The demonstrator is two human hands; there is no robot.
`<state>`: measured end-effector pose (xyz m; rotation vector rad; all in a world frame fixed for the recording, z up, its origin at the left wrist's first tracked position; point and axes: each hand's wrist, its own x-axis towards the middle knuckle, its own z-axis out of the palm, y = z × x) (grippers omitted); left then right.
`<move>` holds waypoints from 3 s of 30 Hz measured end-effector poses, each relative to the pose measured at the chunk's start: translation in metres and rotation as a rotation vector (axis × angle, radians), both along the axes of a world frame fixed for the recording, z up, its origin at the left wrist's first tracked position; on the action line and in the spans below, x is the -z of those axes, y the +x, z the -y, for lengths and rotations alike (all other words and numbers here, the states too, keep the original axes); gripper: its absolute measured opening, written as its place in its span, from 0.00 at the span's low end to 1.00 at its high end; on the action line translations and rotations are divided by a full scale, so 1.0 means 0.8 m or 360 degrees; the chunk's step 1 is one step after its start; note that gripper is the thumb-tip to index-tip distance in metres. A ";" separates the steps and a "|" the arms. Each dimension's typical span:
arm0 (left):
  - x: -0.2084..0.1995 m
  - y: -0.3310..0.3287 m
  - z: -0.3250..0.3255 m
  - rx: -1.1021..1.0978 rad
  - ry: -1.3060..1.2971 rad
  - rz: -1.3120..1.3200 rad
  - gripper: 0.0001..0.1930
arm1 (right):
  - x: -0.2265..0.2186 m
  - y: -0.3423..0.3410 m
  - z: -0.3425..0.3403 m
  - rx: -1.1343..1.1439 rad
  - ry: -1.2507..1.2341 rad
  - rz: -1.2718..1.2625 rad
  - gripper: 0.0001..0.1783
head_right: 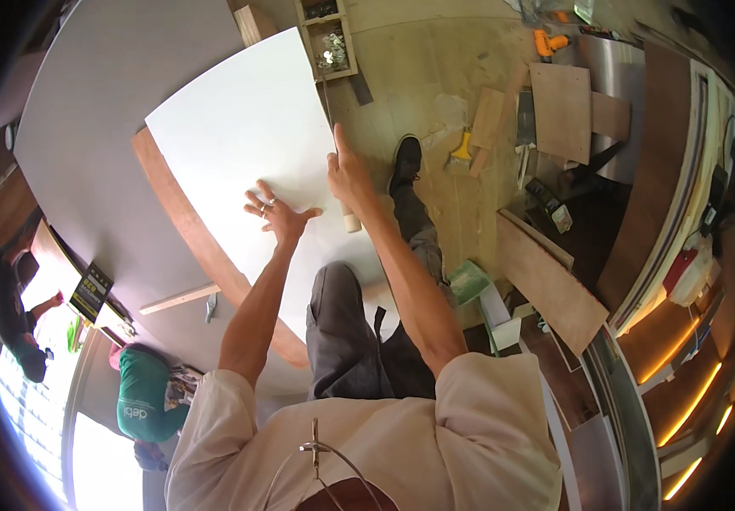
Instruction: The person positions a large white panel onto a wooden frame structure. They then use a white cloth to wipe the surface of the panel, cleaning it thoroughly. Finally, they press down on the panel to secure it in place.
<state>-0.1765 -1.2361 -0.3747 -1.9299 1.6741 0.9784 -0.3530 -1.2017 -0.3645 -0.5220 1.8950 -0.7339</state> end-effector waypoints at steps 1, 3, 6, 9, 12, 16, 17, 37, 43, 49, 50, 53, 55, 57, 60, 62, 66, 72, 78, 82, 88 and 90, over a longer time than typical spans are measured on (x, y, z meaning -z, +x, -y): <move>0.000 0.000 0.000 0.0003 0.0002 0.0004 0.80 | -0.010 0.005 -0.002 -0.0042 0.0002 0.0008 0.34; 0.001 0.000 0.000 0.0009 0.0007 0.0011 0.80 | -0.018 0.019 -0.003 -0.0056 0.0212 0.0022 0.33; 0.001 -0.004 0.001 0.0024 0.0031 0.0029 0.79 | 0.017 0.016 -0.002 -0.0062 0.0254 -0.0090 0.32; 0.000 -0.002 0.006 0.0024 0.0003 0.0013 0.78 | 0.013 -0.003 0.012 -0.0065 0.0368 0.0129 0.32; -0.017 -0.008 0.011 -0.0058 0.0082 0.0057 0.78 | -0.006 0.004 -0.011 -0.0106 0.0185 0.0060 0.32; 0.002 0.002 0.003 0.0010 -0.0021 -0.0005 0.78 | -0.004 0.031 -0.031 -0.0197 0.0343 -0.0147 0.32; 0.003 0.001 0.002 0.0014 -0.0004 -0.0011 0.79 | -0.003 0.020 -0.021 -0.0163 0.0423 -0.0010 0.32; -0.001 0.005 0.001 -0.0025 -0.0003 -0.0077 0.78 | 0.010 0.030 -0.049 -0.0028 0.0246 0.0066 0.33; 0.000 0.011 -0.001 -0.0078 -0.0034 -0.0081 0.77 | -0.013 0.037 -0.052 -0.0068 0.0162 -0.0012 0.33; 0.000 0.006 -0.001 0.0001 -0.0017 -0.0069 0.79 | -0.003 0.005 -0.023 -0.0126 0.0519 0.0321 0.34; 0.000 0.007 0.002 0.0004 -0.0021 -0.0055 0.79 | -0.016 0.009 -0.020 -0.0113 0.0468 0.0264 0.34; -0.001 0.012 -0.004 -0.0035 -0.0011 -0.0017 0.78 | -0.035 0.035 -0.039 -0.0130 0.0325 0.0055 0.34; 0.000 0.006 -0.001 -0.0064 -0.0024 -0.0081 0.77 | -0.006 0.047 -0.053 -0.0152 0.0193 -0.0212 0.34; -0.001 0.003 -0.001 -0.0041 -0.0017 -0.0093 0.77 | 0.037 0.037 -0.066 -0.0105 0.0166 -0.0163 0.32; -0.004 0.003 0.008 -0.0061 -0.0031 -0.0074 0.77 | 0.016 0.022 -0.042 -0.0061 0.0236 0.0102 0.33; -0.003 0.014 -0.004 -0.0079 -0.0029 -0.0038 0.78 | -0.003 0.047 -0.065 -0.0019 0.0162 0.0042 0.33; 0.001 0.003 -0.003 -0.0022 -0.0036 -0.0083 0.78 | 0.059 0.050 -0.086 -0.0150 -0.0108 -0.0525 0.33; -0.001 0.012 -0.005 -0.0042 -0.0016 -0.0022 0.78 | 0.008 0.059 -0.082 -0.0135 0.0082 -0.0219 0.33; -0.006 0.001 0.002 0.0017 -0.0012 -0.0049 0.78 | 0.012 0.023 -0.057 0.0007 0.0269 0.0140 0.33; -0.002 0.007 -0.004 0.0032 -0.0021 -0.0021 0.79 | -0.047 0.059 -0.111 -0.0084 0.0139 -0.0103 0.33; 0.001 0.009 -0.006 0.0038 -0.0047 -0.0042 0.79 | -0.040 0.085 -0.130 -0.0083 0.0018 -0.0343 0.33; 0.000 0.002 -0.004 0.0069 -0.0045 -0.0037 0.79 | 0.022 0.090 -0.137 -0.0062 -0.0295 -0.0679 0.33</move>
